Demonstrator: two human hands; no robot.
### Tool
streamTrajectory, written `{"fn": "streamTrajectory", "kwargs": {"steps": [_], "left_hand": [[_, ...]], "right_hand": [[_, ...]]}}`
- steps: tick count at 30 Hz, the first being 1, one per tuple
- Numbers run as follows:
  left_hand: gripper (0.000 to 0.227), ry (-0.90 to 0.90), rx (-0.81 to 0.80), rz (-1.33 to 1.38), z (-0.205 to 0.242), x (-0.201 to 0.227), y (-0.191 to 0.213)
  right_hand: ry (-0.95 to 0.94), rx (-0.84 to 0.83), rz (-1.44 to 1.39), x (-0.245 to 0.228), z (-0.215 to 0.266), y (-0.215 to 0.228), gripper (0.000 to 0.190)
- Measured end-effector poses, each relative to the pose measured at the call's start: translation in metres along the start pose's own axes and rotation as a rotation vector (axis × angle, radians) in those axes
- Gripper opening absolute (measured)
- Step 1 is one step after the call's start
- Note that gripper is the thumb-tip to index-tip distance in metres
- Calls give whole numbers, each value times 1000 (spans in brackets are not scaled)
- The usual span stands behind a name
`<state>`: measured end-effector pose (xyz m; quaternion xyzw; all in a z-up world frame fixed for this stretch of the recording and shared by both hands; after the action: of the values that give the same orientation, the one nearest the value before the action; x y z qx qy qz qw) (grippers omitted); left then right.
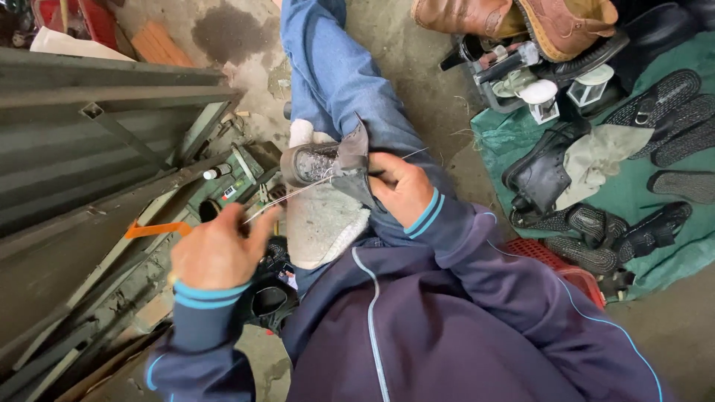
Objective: Hand-sewing a shoe upper using a needle and thread in a repair shop.
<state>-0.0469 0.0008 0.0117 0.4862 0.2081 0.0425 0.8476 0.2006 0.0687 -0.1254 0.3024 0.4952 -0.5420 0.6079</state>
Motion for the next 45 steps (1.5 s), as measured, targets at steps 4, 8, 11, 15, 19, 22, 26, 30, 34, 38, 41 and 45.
{"fn": "streamTrajectory", "kwargs": {"steps": [4, 8, 11, 15, 19, 22, 26, 30, 34, 38, 41, 45], "left_hand": [[60, 74, 32, -22, 4, -22, -25], [50, 22, 65, 52, -5, 13, -45], [41, -86, 54, 250, -18, 38, -60], [32, -153, 94, 503, -30, 47, -82], [21, -129, 109, 696, -22, 47, -78], [14, -181, 223, 876, -18, 64, -69], [19, -249, 451, 743, -22, 92, -74], [13, -239, 423, 937, -21, 103, -81], [5, -377, 85, 1327, -12, 100, -64], [23, -351, 98, 1264, -4, 97, -55], [35, -301, 203, 1155, -1, 96, -53], [46, -318, 409, 996, 6, 99, -32]], "right_hand": [[35, -41, 237, 8, 4, 15, 14], [58, 53, 391, -23, 6, 44, 10], [107, 150, 590, -6, 4, 97, 8], [178, 208, 492, -10, 12, 112, 14], [141, 127, 177, -21, 12, 59, 16], [-11, -54, 115, -15, 4, 18, 41], [-80, -71, 5, -7, -11, -12, 27], [-134, -13, 4, 14, -15, -8, 21], [-168, 3, 28, -5, -16, -15, 25], [-202, -4, 58, 24, -18, -8, 38], [-215, -18, 98, 22, -16, -12, 46], [-193, 7, 171, -14, -18, -26, 46]]}}
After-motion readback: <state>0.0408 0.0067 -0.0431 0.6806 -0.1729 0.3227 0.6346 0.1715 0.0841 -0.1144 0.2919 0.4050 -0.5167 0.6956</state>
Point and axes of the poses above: each hand's wrist, its own z-axis away from the middle knuckle, its own y-axis out of the back of the hand, x = y × z, the point moved 3 cm from there along -z, towards the middle knuckle, and after that the axes turned 14 degrees about -z, right-handed, at the moved point
